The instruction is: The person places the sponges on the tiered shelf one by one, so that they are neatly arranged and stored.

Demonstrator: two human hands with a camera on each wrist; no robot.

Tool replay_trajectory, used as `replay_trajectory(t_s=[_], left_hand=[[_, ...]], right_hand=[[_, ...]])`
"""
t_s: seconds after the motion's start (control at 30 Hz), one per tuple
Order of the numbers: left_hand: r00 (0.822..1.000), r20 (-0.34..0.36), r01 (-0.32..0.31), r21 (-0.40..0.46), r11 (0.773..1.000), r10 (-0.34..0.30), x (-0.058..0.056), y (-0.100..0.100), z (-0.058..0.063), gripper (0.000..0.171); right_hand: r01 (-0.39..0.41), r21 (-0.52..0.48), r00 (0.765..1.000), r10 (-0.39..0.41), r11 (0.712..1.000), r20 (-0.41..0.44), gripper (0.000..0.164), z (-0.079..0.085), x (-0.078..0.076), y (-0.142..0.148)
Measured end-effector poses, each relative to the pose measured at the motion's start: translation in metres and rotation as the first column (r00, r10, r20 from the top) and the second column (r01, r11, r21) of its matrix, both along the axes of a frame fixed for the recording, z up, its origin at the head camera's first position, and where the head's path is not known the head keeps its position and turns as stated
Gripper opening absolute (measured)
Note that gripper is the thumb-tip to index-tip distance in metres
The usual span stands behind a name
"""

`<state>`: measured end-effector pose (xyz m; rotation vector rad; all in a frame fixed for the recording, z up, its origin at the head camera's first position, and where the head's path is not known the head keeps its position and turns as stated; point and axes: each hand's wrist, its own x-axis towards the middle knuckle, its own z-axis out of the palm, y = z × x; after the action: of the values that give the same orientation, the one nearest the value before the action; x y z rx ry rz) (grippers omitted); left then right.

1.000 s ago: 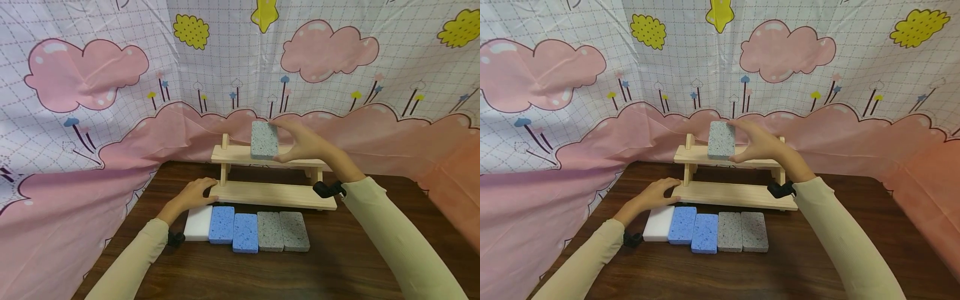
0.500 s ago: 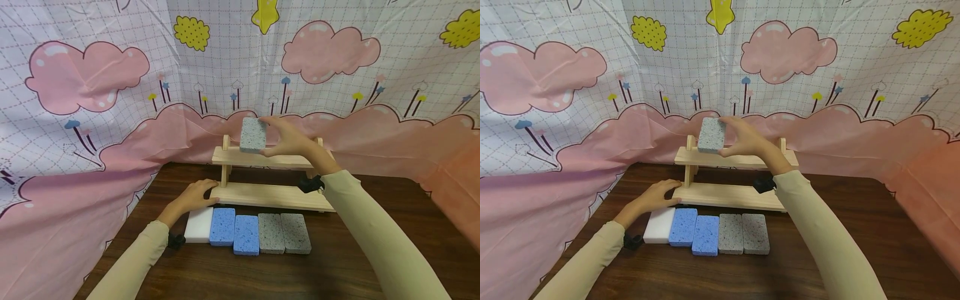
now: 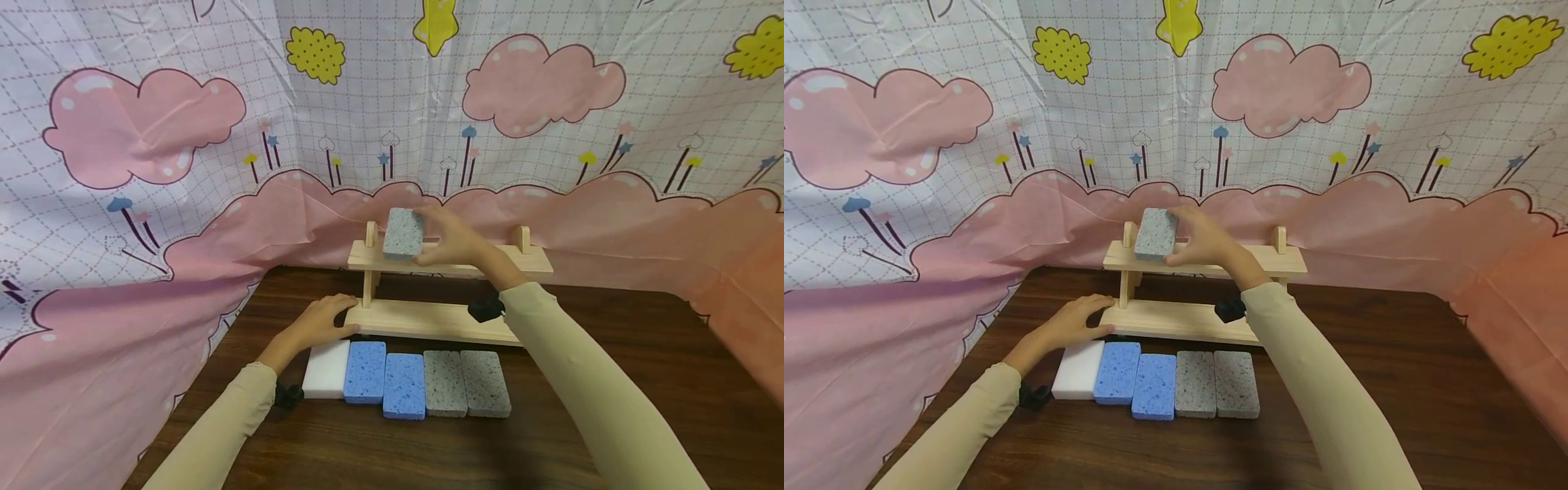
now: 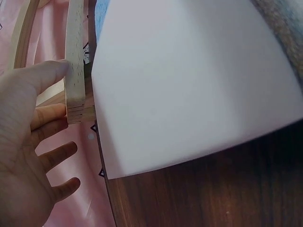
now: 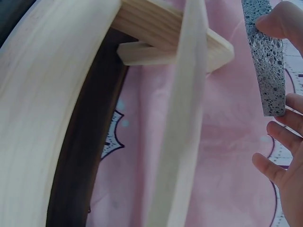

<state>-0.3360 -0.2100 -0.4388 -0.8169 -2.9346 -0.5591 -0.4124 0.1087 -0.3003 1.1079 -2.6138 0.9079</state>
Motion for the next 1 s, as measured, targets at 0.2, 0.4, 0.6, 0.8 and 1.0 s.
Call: replay_trajectory(t_s=[0.2, 0.4, 0.6, 0.8, 1.0], left_hand=[[1.0, 0.002, -0.008, 0.003, 1.0, 0.008, -0.001, -0.001, -0.003, 0.065], [1.0, 0.005, -0.015, 0.01, 1.0, 0.015, 0.0, -0.001, -0.002, 0.065], [1.0, 0.006, -0.017, 0.004, 1.0, 0.017, 0.001, -0.001, -0.001, 0.065], [1.0, 0.011, -0.018, -0.002, 1.0, 0.018, 0.001, 0.0, 0.001, 0.065], [1.0, 0.012, -0.018, 0.004, 1.0, 0.018, 0.002, 0.0, 0.001, 0.065]], right_hand=[[0.011, 0.028, 0.999, -0.01, 1.0, -0.036, 0.098, -0.01, -0.003, -0.008], [0.033, 0.066, 0.998, -0.029, 0.997, -0.055, 0.099, -0.016, -0.007, -0.012], [0.031, 0.081, 0.999, -0.028, 0.996, -0.038, 0.099, -0.021, -0.009, -0.014], [0.02, 0.105, 0.999, -0.017, 0.994, -0.03, 0.098, -0.025, -0.01, -0.016], [0.023, 0.137, 0.999, -0.019, 0.99, -0.029, 0.097, -0.032, -0.015, -0.018]])
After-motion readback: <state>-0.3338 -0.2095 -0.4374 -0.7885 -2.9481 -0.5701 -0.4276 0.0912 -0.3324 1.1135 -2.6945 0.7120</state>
